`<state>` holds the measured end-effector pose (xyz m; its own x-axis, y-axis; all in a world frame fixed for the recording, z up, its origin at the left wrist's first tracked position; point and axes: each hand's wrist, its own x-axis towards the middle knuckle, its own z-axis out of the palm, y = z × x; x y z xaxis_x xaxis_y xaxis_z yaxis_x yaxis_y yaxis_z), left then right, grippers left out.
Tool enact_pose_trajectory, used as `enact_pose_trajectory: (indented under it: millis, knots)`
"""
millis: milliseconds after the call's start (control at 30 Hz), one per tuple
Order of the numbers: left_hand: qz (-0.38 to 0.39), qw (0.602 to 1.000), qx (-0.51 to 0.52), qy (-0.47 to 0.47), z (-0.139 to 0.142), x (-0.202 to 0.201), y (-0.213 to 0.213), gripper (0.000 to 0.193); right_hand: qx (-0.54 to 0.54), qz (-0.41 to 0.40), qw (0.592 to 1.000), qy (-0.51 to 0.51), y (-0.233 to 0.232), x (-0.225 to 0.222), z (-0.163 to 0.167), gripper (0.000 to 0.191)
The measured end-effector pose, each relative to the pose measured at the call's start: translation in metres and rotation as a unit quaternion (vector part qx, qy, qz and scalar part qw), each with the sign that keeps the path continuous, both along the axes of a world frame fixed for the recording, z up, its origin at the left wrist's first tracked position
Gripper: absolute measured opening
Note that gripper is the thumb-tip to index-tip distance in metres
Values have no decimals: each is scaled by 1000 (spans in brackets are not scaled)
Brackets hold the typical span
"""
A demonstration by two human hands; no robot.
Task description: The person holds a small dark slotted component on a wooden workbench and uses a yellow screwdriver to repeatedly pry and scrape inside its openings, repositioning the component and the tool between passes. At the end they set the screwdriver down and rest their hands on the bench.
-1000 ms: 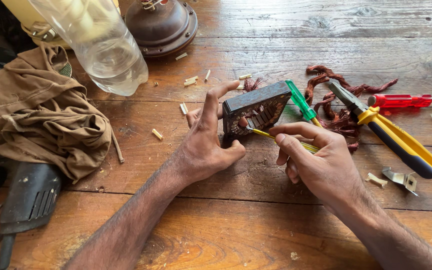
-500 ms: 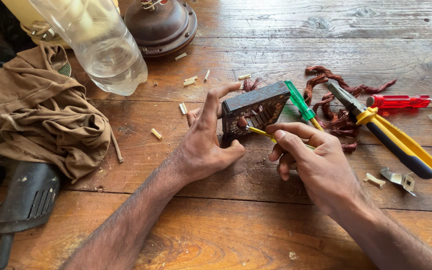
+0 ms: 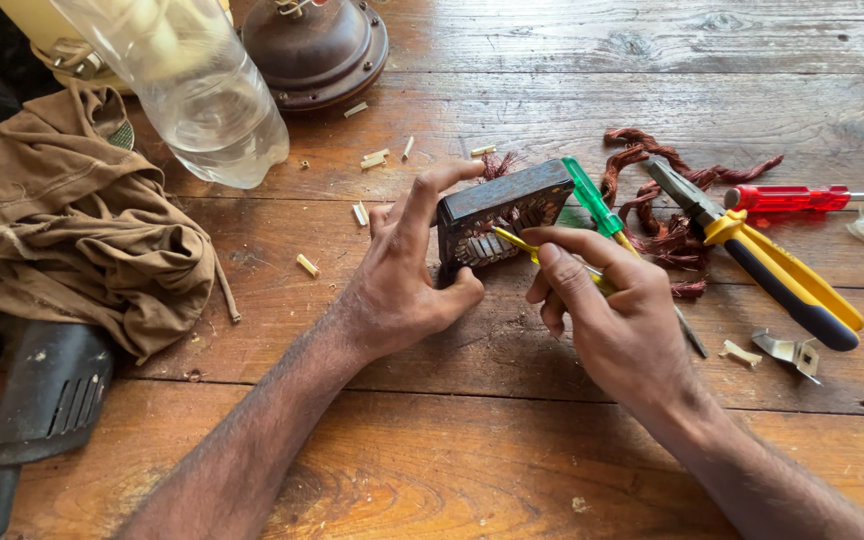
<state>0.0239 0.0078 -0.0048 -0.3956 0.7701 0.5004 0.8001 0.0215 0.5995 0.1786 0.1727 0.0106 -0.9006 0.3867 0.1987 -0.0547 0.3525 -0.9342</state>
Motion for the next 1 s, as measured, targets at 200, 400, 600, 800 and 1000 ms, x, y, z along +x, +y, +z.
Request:
enact_pose_trajectory:
  millis: [200, 400, 600, 800, 1000]
  knots:
    - [8, 1000, -20, -16, 3, 1, -2, 89, 77, -18, 997, -5, -5, -1, -3, 32]
    - [14, 1000, 12, 12, -1, 0, -3, 90, 257, -3, 964, 67, -1, 1, 0, 27]
    - [73, 996, -33, 49, -10, 1, -3, 87, 316, -95, 943, -27, 1, 12, 11, 24]
    - [61, 996, 6, 61, -19, 2, 4, 98, 309, -47, 950, -16, 7, 12, 9, 21]
    - [19, 993, 49, 104, -20, 5, 9, 102, 323, -42, 945, 30, 4, 11, 5, 24]
